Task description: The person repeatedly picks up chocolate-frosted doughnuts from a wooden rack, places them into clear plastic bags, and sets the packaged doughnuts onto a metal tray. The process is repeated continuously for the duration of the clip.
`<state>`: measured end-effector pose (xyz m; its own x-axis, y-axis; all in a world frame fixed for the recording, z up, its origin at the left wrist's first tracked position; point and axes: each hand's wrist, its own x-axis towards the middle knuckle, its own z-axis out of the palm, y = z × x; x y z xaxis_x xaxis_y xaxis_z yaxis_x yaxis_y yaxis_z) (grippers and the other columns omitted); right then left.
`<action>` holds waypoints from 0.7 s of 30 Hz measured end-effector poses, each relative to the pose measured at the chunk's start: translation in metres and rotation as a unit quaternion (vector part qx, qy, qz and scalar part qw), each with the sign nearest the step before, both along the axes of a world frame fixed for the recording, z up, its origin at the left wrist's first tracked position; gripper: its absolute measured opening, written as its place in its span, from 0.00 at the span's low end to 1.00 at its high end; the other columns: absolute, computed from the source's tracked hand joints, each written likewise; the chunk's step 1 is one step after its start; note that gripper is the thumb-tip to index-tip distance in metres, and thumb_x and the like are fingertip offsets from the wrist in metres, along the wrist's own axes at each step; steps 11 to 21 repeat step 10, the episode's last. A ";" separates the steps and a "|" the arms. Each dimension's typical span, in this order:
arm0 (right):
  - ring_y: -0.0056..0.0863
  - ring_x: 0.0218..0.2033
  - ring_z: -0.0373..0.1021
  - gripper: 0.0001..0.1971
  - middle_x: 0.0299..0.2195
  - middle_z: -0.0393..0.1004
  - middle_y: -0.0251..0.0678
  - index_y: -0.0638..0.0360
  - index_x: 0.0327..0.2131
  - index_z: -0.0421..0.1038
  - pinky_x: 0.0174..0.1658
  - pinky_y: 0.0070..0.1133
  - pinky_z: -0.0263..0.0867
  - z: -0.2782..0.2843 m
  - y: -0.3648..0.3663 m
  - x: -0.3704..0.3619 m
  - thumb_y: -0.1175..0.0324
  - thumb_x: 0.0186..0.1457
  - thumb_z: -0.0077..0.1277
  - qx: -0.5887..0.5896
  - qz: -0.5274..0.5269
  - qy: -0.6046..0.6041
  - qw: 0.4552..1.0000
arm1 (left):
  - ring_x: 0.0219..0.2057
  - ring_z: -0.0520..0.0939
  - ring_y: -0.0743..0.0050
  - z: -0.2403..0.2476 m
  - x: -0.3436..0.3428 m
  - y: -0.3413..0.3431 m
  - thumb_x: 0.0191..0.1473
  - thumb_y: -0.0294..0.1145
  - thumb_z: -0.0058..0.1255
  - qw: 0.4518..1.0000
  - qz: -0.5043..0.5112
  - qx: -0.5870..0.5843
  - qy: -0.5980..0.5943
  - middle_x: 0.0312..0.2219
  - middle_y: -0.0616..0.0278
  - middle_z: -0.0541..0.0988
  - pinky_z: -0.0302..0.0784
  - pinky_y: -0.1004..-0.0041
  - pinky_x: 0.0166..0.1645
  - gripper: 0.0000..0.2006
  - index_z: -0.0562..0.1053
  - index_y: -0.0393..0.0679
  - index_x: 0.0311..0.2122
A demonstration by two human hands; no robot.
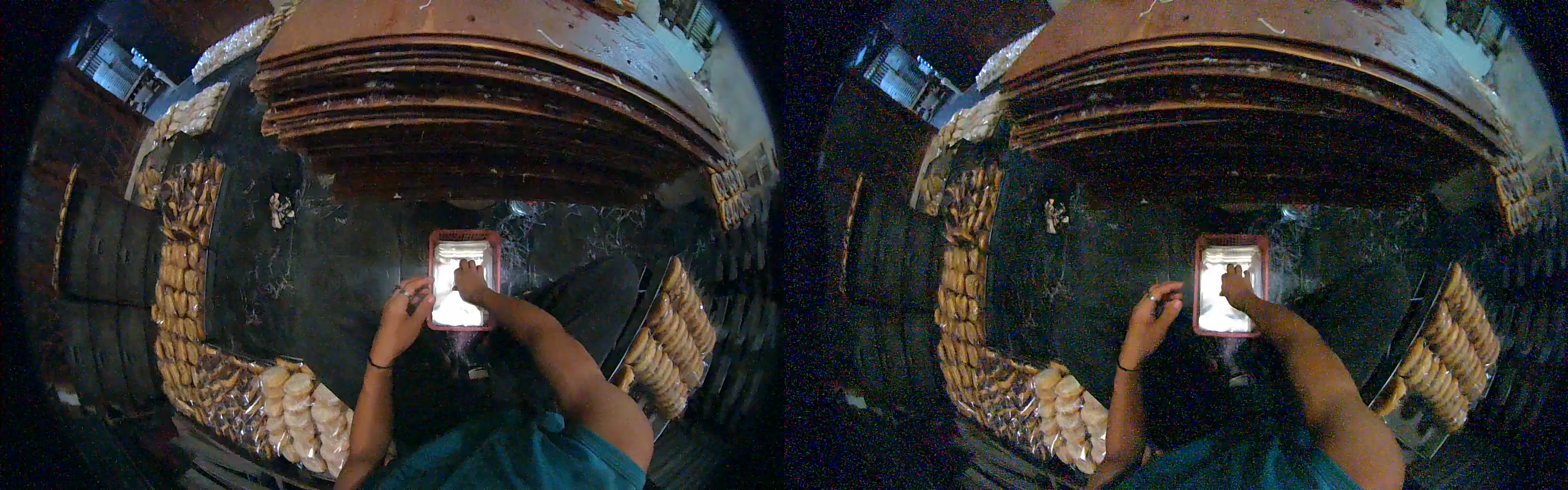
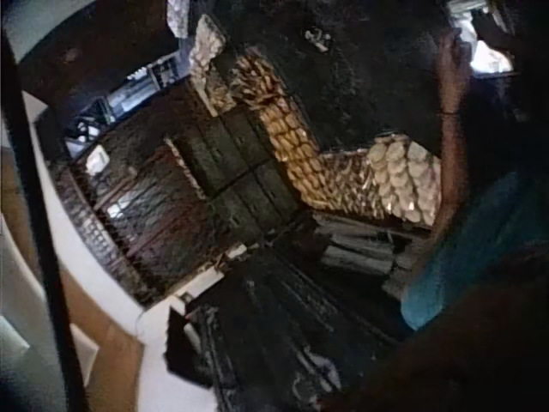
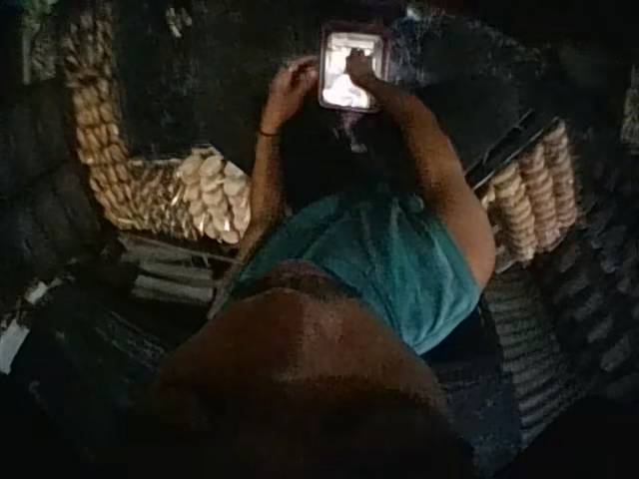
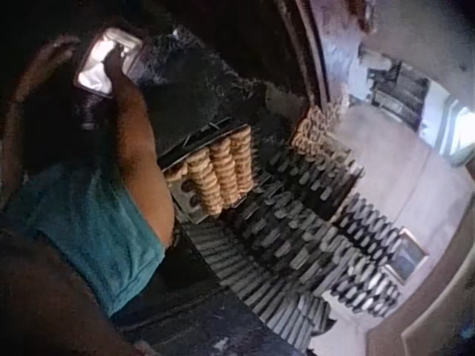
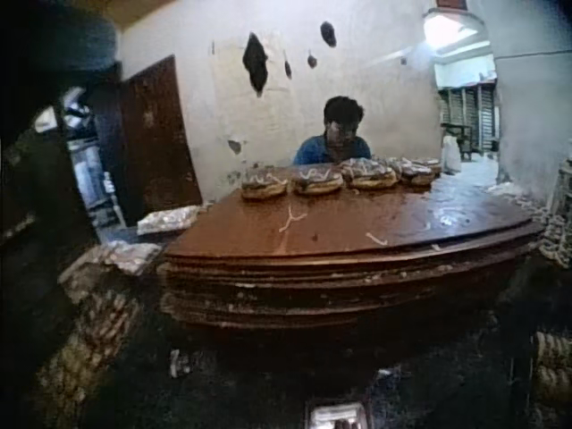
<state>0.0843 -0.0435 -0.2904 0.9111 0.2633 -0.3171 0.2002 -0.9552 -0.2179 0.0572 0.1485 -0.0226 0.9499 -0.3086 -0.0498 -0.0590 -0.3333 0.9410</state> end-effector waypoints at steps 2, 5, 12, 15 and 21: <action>0.44 0.46 0.60 0.31 0.43 0.61 0.47 0.64 0.45 0.60 0.43 0.39 0.63 -0.001 -0.003 0.004 0.57 0.40 0.58 0.027 -0.003 0.008 1.000 | 0.39 0.74 0.71 -0.006 0.002 -0.007 0.51 0.31 0.49 1.000 -0.012 0.001 -0.013 0.38 0.58 0.73 0.69 0.74 0.44 0.14 0.70 0.41 0.44; 0.47 0.40 0.65 0.23 0.39 0.63 0.49 0.62 0.39 0.60 0.37 0.39 0.65 -0.020 -0.012 -0.006 0.67 0.39 0.58 0.100 0.008 -0.158 0.982 | 0.46 0.72 0.65 -0.021 0.005 -0.012 0.54 0.36 0.47 0.997 -0.052 0.022 0.059 0.44 0.56 0.73 0.65 0.71 0.51 0.16 0.69 0.40 0.46; 0.46 0.47 0.64 0.34 0.53 0.54 0.57 0.60 0.56 0.51 0.53 0.53 0.48 0.002 0.001 0.043 0.59 0.47 0.52 -0.029 -0.005 0.041 0.999 | 0.48 0.71 0.65 -0.025 0.020 -0.018 0.53 0.38 0.49 0.991 -0.108 0.081 0.008 0.44 0.56 0.73 0.62 0.68 0.54 0.18 0.69 0.42 0.47; 0.46 0.47 0.64 0.34 0.53 0.54 0.57 0.60 0.56 0.51 0.53 0.53 0.48 0.002 0.001 0.043 0.59 0.47 0.52 -0.029 -0.005 0.041 0.999 | 0.48 0.71 0.65 -0.025 0.020 -0.018 0.53 0.38 0.49 0.991 -0.108 0.081 0.008 0.44 0.56 0.73 0.62 0.68 0.54 0.18 0.69 0.42 0.47; 0.46 0.47 0.64 0.34 0.53 0.54 0.57 0.60 0.56 0.51 0.53 0.53 0.48 0.002 0.001 0.043 0.59 0.47 0.52 -0.029 -0.005 0.041 0.999 | 0.48 0.71 0.65 -0.025 0.020 -0.018 0.53 0.38 0.49 0.991 -0.108 0.081 0.008 0.44 0.56 0.73 0.62 0.68 0.54 0.18 0.69 0.42 0.47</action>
